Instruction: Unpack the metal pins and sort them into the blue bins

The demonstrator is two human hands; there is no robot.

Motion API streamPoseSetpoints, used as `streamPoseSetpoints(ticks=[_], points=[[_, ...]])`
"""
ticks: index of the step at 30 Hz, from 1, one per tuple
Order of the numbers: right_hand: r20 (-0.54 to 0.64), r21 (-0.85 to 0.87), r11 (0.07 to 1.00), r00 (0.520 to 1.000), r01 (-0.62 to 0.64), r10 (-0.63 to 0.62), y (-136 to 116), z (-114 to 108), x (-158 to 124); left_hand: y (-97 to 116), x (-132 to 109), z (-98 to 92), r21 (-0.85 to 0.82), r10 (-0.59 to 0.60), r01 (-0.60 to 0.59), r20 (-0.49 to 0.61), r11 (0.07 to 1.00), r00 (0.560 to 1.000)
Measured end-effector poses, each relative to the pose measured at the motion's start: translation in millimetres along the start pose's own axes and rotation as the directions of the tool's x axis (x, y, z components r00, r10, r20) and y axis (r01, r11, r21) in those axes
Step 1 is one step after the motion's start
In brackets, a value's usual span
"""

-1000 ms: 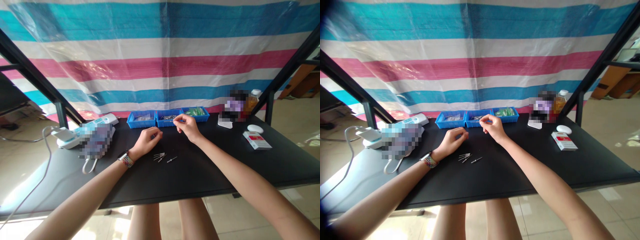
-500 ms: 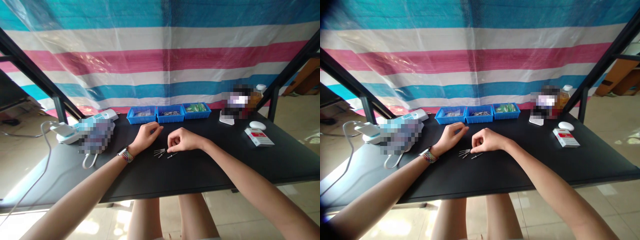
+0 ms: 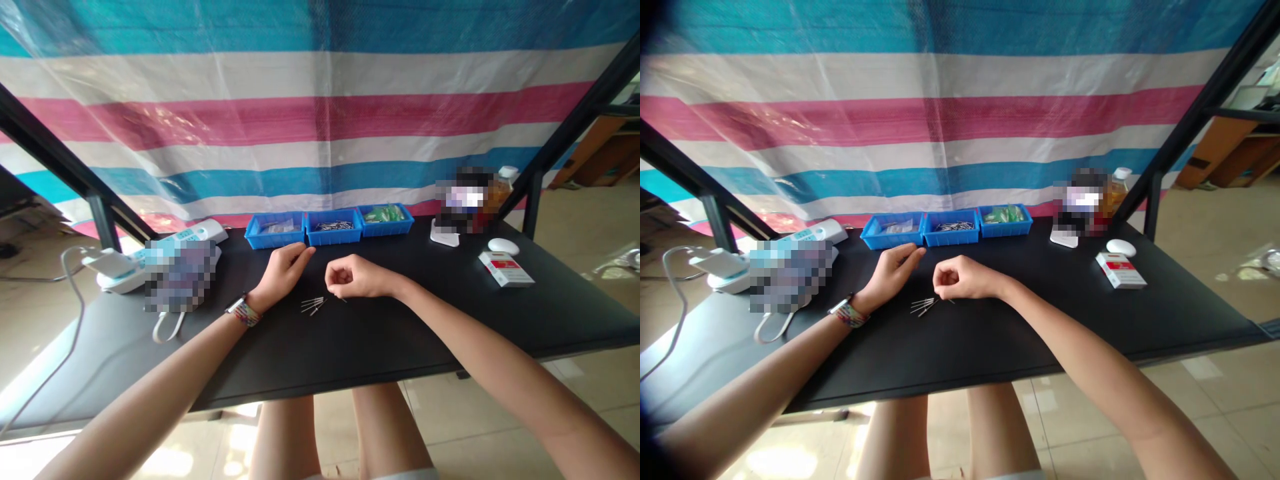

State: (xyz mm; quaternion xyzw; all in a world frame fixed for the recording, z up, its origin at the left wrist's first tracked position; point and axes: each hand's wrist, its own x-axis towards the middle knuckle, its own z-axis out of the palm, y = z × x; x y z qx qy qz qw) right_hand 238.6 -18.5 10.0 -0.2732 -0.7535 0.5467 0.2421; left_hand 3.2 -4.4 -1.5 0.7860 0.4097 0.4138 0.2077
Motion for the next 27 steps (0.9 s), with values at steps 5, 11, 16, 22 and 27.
streamPoseSetpoints(ticks=[5,11,16,22,27], points=[[-0.298,0.375,0.914,0.954,0.154,-0.039,6,-4,7,9,1,-6.6,-0.151,0.058,-0.036,0.148,0.988,0.987],[-0.484,0.375,0.902,0.875,0.214,-0.007,19,0,15,12,1,-5.8,-0.159,0.103,-0.071,0.208,0.985,0.973],[-0.576,0.254,0.943,0.817,0.213,-0.030,26,3,19,7,2,-1.3,-0.083,0.063,-0.054,0.116,0.995,0.991],[-0.605,0.216,0.958,0.796,0.189,-0.021,25,5,19,0,2,0.4,-0.003,0.003,-0.003,0.091,1.000,0.996],[-0.589,0.193,0.965,0.808,0.176,-0.030,23,6,19,-1,2,0.0,0.020,-0.009,0.007,0.112,1.000,0.994]])
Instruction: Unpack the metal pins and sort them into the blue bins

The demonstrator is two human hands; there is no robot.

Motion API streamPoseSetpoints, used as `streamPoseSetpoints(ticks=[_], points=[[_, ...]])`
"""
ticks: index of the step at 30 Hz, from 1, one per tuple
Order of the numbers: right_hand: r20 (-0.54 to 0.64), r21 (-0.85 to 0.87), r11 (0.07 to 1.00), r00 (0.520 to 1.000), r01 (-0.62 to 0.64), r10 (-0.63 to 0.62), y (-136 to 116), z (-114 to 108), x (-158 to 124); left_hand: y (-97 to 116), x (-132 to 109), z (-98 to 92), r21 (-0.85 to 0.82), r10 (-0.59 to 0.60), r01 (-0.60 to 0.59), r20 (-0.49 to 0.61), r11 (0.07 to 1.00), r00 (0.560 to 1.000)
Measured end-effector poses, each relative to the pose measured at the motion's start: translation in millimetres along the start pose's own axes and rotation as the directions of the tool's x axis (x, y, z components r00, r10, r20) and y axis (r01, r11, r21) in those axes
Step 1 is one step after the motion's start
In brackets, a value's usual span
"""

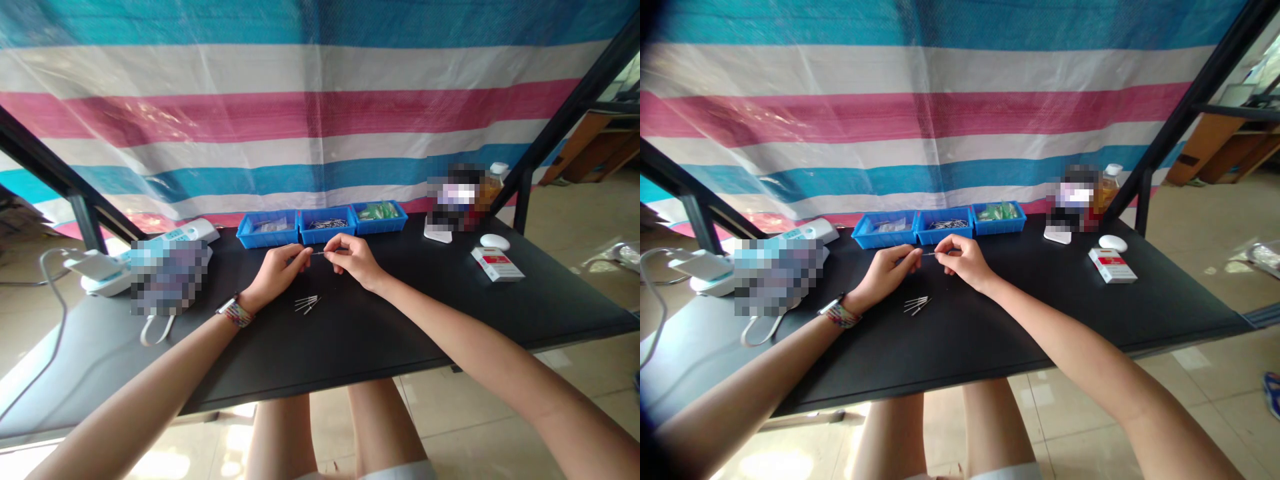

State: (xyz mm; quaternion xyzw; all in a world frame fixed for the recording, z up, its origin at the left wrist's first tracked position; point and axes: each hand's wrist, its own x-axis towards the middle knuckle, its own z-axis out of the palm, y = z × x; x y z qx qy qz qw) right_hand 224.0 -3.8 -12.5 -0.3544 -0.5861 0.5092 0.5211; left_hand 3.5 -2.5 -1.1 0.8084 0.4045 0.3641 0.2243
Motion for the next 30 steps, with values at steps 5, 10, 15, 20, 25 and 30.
streamPoseSetpoints(ticks=[5,10,15,20,25,30], points=[[0.011,-0.026,1.000,1.000,0.003,-0.003,5,-2,2,1,-1,-0.4,-0.082,-0.010,0.009,-0.013,0.997,1.000],[-0.009,-0.053,0.999,1.000,0.005,-0.006,10,-4,4,-1,-1,2.1,-0.142,0.037,-0.047,-0.078,0.989,0.996],[-0.009,-0.057,0.998,1.000,-0.011,0.011,8,-3,3,3,-1,2.9,-0.084,0.054,-0.062,-0.089,0.995,0.995],[-0.011,0.007,1.000,1.000,-0.015,0.015,5,-2,1,6,1,1.1,-0.043,0.036,-0.041,-0.104,0.998,0.994],[-0.053,0.009,1.000,0.998,0.018,-0.018,3,-1,0,1,1,1.9,-0.089,-0.019,0.013,-0.057,0.996,0.998],[-0.045,0.004,0.999,0.998,0.038,-0.038,2,0,-1,0,2,1.5,-0.104,-0.018,0.017,-0.010,0.994,1.000]])
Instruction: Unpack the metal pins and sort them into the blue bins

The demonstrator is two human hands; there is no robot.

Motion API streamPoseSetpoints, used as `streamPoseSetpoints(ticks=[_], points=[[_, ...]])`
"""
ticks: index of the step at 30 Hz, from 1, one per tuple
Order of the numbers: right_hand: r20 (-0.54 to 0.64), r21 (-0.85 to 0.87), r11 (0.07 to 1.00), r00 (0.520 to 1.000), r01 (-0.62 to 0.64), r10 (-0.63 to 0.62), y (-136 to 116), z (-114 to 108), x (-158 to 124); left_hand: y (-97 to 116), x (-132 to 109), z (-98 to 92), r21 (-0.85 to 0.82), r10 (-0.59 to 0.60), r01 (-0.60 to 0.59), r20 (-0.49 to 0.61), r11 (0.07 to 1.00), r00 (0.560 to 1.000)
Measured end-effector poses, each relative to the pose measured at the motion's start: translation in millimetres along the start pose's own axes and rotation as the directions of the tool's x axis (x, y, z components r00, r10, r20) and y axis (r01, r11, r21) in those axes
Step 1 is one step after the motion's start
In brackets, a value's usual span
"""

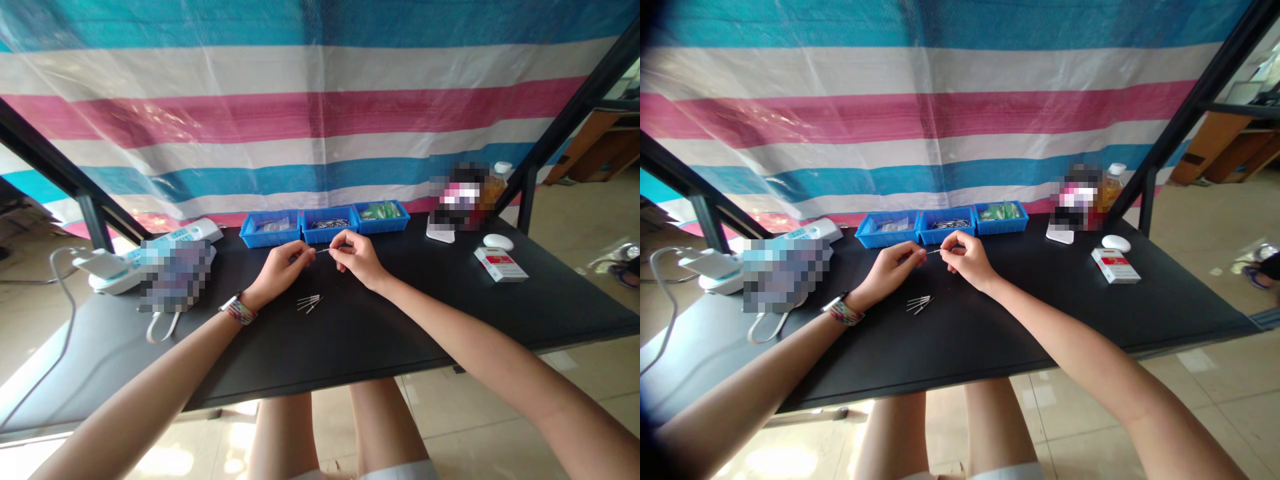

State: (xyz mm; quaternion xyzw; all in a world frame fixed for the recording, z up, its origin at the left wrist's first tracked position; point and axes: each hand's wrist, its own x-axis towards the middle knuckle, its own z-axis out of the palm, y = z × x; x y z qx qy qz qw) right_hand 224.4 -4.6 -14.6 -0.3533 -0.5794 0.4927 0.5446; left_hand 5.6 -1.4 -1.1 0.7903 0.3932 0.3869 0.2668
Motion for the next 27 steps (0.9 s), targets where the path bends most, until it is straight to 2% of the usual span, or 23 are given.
streamPoseSetpoints(ticks=[5,8,12,15,17,19,22,24,27], points=[[0.026,-0.013,1.000,1.000,-0.003,0.003,-2,1,0,-6,1,-2.3,-0.005,-0.045,0.045,-0.023,0.999,0.999],[-0.044,-0.045,0.998,0.998,0.039,-0.041,-5,-4,9,-8,0,-2.9,-0.012,-0.055,0.054,-0.046,0.998,0.997],[-0.203,-0.252,0.960,0.963,0.125,-0.178,-7,-21,29,-8,-1,-2.6,-0.009,-0.055,0.055,-0.028,0.998,0.998],[-0.198,-0.466,0.864,0.930,0.190,-0.311,-5,-34,33,-8,-1,-2.5,0.001,-0.056,0.056,-0.021,0.998,0.998],[-0.150,-0.554,0.804,0.924,0.217,-0.353,-4,-36,29,-7,-1,-2.9,0.006,-0.054,0.055,-0.032,0.998,0.998],[-0.053,-0.575,0.781,0.941,0.245,-0.335,-4,-34,21,-6,-1,-3.4,0.024,-0.051,0.052,-0.047,0.998,0.998],[0.206,-0.521,0.793,0.948,0.316,-0.243,-8,-23,7,-5,-1,-3.5,0.063,-0.053,0.057,-0.074,0.996,0.996],[0.379,-0.479,0.806,0.910,0.349,-0.168,-12,-14,-1,-4,-1,-3.0,0.070,-0.058,0.065,-0.099,0.995,0.993],[0.549,-0.452,0.798,0.829,0.400,-0.105,-16,-4,-11,-4,-2,-1.9,0.059,-0.059,0.066,-0.117,0.996,0.991]])
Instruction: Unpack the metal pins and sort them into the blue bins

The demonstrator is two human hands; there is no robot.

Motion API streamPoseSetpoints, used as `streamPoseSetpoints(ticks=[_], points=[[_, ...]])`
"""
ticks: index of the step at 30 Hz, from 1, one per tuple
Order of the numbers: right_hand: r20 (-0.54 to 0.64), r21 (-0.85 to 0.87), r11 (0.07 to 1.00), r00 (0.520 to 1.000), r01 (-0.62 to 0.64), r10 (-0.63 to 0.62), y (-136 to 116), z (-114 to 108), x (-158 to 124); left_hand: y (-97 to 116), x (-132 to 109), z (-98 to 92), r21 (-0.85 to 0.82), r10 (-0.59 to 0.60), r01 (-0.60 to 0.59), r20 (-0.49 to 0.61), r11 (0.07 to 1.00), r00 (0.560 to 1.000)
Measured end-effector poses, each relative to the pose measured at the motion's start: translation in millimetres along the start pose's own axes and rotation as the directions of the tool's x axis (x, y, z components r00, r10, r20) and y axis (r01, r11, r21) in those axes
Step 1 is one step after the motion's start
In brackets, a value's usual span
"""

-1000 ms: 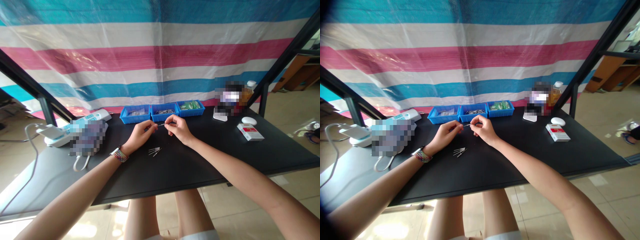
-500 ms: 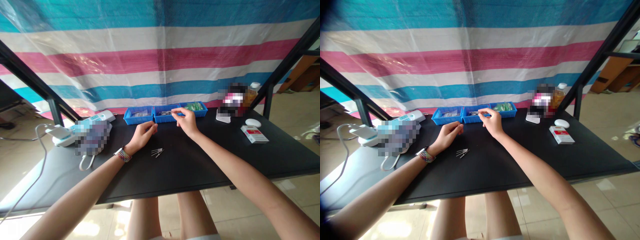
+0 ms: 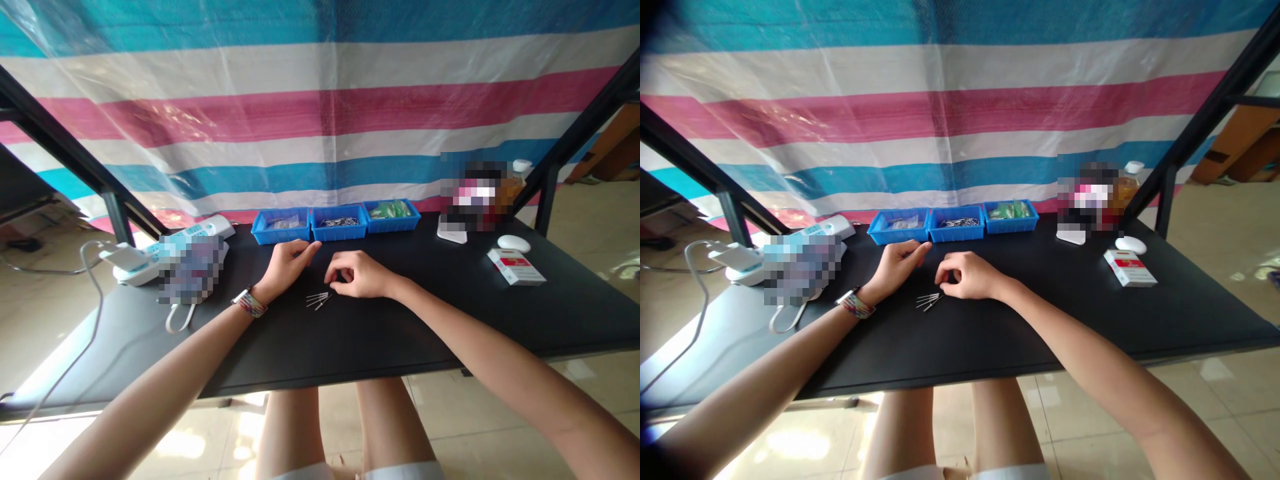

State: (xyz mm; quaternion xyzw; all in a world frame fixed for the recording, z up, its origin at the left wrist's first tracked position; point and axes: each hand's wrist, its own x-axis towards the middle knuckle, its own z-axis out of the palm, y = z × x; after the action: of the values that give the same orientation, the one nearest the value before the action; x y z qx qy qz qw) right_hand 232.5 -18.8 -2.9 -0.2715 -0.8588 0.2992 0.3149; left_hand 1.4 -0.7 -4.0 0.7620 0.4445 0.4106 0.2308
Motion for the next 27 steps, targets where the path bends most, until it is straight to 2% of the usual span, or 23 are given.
streamPoseSetpoints(ticks=[3,6,9,19,23,27], points=[[0.062,-0.068,0.997,0.998,0.019,-0.015,-7,7,-3,0,0,0.5,-0.043,0.005,-0.005,-0.010,0.999,1.000],[0.021,-0.139,0.990,0.999,-0.029,0.032,-10,14,-4,-1,0,0.5,-0.114,0.011,-0.014,-0.029,0.993,1.000],[-0.001,-0.185,0.981,0.998,-0.062,0.063,-9,19,-4,-1,0,0.7,-0.153,0.008,-0.008,-0.001,0.988,1.000],[-0.067,-0.265,0.952,0.988,-0.150,0.137,-4,16,-2,-1,1,0.8,-0.144,-0.001,0.004,0.016,0.990,1.000],[-0.198,-0.140,0.980,0.973,-0.145,0.116,2,11,2,2,1,-1.2,-0.093,0.004,0.002,0.065,0.996,0.998],[-0.298,0.172,0.971,0.931,-0.166,0.212,11,10,6,7,1,-2.2,-0.105,0.043,-0.030,0.124,0.994,0.991]])
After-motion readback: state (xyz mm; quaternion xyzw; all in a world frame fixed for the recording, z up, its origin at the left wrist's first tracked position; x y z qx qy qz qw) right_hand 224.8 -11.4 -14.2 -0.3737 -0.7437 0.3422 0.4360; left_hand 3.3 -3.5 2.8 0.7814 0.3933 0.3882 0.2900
